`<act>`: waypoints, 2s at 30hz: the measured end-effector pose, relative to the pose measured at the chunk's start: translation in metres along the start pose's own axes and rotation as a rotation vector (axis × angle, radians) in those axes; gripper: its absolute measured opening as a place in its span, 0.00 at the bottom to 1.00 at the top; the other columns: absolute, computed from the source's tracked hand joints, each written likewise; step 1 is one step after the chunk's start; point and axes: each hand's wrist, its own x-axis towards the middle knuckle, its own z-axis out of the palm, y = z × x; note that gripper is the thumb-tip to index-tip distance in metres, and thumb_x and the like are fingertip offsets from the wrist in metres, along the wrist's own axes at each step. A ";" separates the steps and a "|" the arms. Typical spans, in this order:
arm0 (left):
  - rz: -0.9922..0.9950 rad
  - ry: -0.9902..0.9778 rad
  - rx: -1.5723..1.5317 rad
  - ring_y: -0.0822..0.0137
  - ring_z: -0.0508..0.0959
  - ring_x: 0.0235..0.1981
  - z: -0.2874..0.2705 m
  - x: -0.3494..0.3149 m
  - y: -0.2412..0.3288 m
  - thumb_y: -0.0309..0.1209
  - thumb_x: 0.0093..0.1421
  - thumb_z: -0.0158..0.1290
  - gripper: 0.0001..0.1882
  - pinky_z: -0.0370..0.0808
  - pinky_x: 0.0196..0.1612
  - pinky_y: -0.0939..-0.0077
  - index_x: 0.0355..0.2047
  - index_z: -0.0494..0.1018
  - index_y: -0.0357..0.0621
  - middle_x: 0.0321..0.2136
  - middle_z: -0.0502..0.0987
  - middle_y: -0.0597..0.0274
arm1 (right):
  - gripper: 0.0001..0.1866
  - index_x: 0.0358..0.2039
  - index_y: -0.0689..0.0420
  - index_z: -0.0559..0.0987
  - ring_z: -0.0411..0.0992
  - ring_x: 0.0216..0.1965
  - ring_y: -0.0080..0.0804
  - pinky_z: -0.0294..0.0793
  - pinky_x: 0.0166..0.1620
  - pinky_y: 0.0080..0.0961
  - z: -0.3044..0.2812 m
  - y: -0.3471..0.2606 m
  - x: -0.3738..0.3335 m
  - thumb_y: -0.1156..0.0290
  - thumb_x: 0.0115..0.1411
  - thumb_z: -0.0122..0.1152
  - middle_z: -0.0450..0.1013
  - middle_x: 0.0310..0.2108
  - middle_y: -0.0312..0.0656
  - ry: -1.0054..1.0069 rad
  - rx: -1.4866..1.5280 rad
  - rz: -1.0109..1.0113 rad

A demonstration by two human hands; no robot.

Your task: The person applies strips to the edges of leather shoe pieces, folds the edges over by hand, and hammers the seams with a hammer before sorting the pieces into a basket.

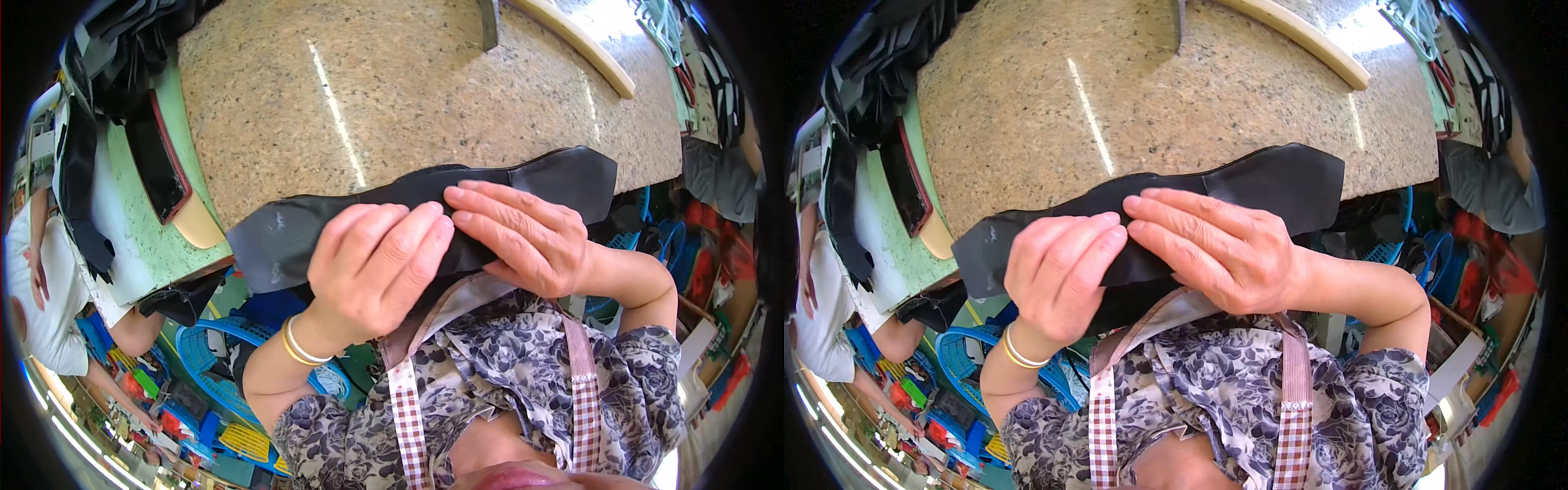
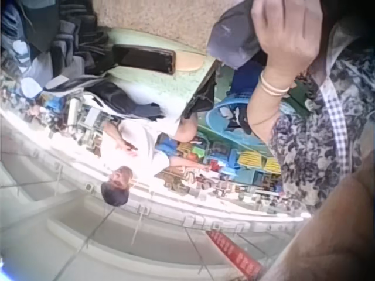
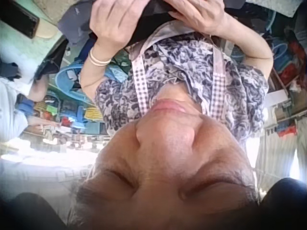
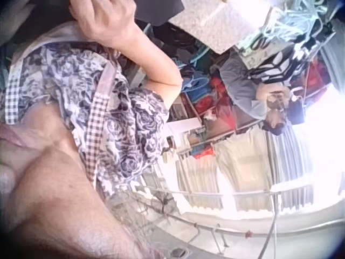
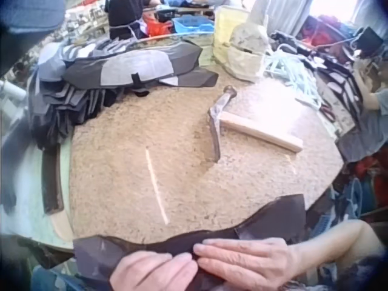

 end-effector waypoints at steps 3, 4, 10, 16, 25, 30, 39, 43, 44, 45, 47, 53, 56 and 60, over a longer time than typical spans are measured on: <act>0.007 -0.064 -0.034 0.63 0.75 0.36 -0.010 0.003 -0.003 0.27 0.44 0.54 0.17 0.75 0.40 0.67 0.36 0.79 0.39 0.40 0.79 0.61 | 0.19 0.40 0.67 0.79 0.75 0.48 0.41 0.78 0.45 0.28 -0.002 0.000 -0.002 0.74 0.46 0.57 0.75 0.46 0.50 -0.060 -0.035 0.034; 0.000 -0.137 -0.042 0.63 0.75 0.36 -0.015 0.002 -0.004 0.27 0.44 0.54 0.17 0.75 0.39 0.68 0.37 0.79 0.40 0.39 0.79 0.61 | 0.19 0.40 0.66 0.79 0.73 0.51 0.41 0.78 0.45 0.27 -0.007 0.003 0.000 0.74 0.45 0.58 0.74 0.48 0.49 -0.127 -0.011 0.028; -0.050 -0.203 -0.134 0.61 0.77 0.38 -0.022 -0.009 -0.009 0.26 0.46 0.54 0.16 0.77 0.44 0.67 0.37 0.79 0.35 0.39 0.79 0.57 | 0.20 0.36 0.63 0.80 0.74 0.41 0.44 0.79 0.42 0.32 -0.004 -0.005 0.010 0.75 0.38 0.59 0.76 0.39 0.45 -0.069 0.123 0.144; -0.048 -0.184 -0.054 0.59 0.74 0.54 -0.007 -0.038 0.002 0.29 0.51 0.59 0.17 0.68 0.58 0.60 0.42 0.79 0.41 0.48 0.77 0.57 | 0.19 0.27 0.66 0.80 0.72 0.42 0.41 0.75 0.48 0.35 -0.001 -0.031 0.017 0.70 0.31 0.55 0.74 0.35 0.47 -0.182 -0.100 -0.021; -0.306 -0.255 0.262 0.63 0.66 0.62 -0.032 -0.080 -0.019 0.43 0.52 0.58 0.32 0.54 0.64 0.52 0.58 0.68 0.53 0.59 0.68 0.66 | 0.14 0.24 0.66 0.79 0.73 0.38 0.36 0.78 0.43 0.32 -0.011 -0.030 0.022 0.75 0.33 0.59 0.73 0.30 0.43 -0.186 -0.230 -0.017; -0.385 -0.240 0.162 0.54 0.71 0.57 -0.062 -0.061 -0.026 0.36 0.55 0.58 0.21 0.57 0.62 0.50 0.48 0.75 0.43 0.51 0.76 0.58 | 0.12 0.24 0.64 0.79 0.73 0.36 0.34 0.77 0.37 0.27 -0.015 -0.023 0.011 0.75 0.34 0.61 0.71 0.28 0.39 -0.111 -0.170 -0.014; 0.151 0.133 0.312 0.54 0.71 0.55 -0.035 0.148 -0.111 0.26 0.59 0.53 0.17 0.67 0.56 0.63 0.49 0.73 0.39 0.51 0.74 0.56 | 0.11 0.35 0.55 0.81 0.76 0.38 0.35 0.78 0.33 0.33 0.000 -0.020 -0.031 0.64 0.54 0.64 0.77 0.33 0.39 -0.426 0.483 0.168; -0.084 0.328 0.577 0.54 0.75 0.47 0.014 0.231 -0.195 0.42 0.61 0.52 0.20 0.70 0.49 0.58 0.48 0.73 0.44 0.44 0.77 0.55 | 0.08 0.34 0.59 0.80 0.77 0.33 0.37 0.78 0.32 0.30 -0.031 0.012 0.011 0.73 0.53 0.64 0.77 0.31 0.42 -0.043 0.191 0.190; -0.257 0.196 0.566 0.53 0.76 0.44 0.016 0.238 -0.204 0.44 0.61 0.52 0.19 0.72 0.45 0.56 0.45 0.74 0.44 0.40 0.78 0.56 | 0.07 0.33 0.59 0.80 0.77 0.34 0.37 0.79 0.33 0.29 -0.036 0.017 0.019 0.73 0.52 0.64 0.78 0.31 0.42 -0.005 0.147 0.191; -0.177 0.175 0.581 0.52 0.77 0.39 0.016 0.237 -0.204 0.43 0.60 0.54 0.17 0.73 0.40 0.57 0.41 0.75 0.44 0.34 0.78 0.56 | 0.07 0.33 0.59 0.81 0.77 0.34 0.36 0.79 0.34 0.29 -0.041 0.024 0.024 0.74 0.52 0.64 0.78 0.32 0.42 0.035 0.103 0.198; -0.109 0.162 0.383 0.52 0.78 0.38 0.003 0.235 -0.194 0.41 0.60 0.54 0.16 0.73 0.38 0.62 0.40 0.76 0.42 0.34 0.78 0.56 | 0.06 0.32 0.58 0.81 0.78 0.34 0.35 0.80 0.34 0.29 -0.049 0.043 0.022 0.74 0.52 0.64 0.78 0.33 0.42 0.104 0.048 0.201; -0.190 -0.053 0.021 0.51 0.77 0.34 -0.114 0.137 -0.104 0.25 0.56 0.55 0.12 0.73 0.37 0.67 0.41 0.73 0.39 0.33 0.76 0.52 | 0.12 0.39 0.58 0.78 0.75 0.44 0.40 0.78 0.42 0.35 -0.068 0.105 0.025 0.76 0.52 0.62 0.76 0.43 0.46 0.143 -0.247 0.311; -0.250 -0.465 -0.344 0.53 0.77 0.35 -0.138 0.099 -0.077 0.24 0.56 0.54 0.13 0.73 0.38 0.69 0.43 0.72 0.39 0.33 0.75 0.53 | 0.19 0.47 0.57 0.73 0.71 0.48 0.44 0.75 0.45 0.38 -0.056 0.123 0.041 0.77 0.53 0.58 0.73 0.46 0.47 0.016 -0.272 0.386; -0.274 -0.701 -0.735 0.57 0.76 0.38 -0.082 0.072 -0.069 0.25 0.58 0.52 0.13 0.71 0.41 0.69 0.44 0.71 0.35 0.35 0.74 0.52 | 0.21 0.51 0.58 0.69 0.70 0.45 0.48 0.73 0.41 0.38 -0.033 0.140 0.058 0.78 0.54 0.52 0.72 0.45 0.47 -0.011 -0.461 0.516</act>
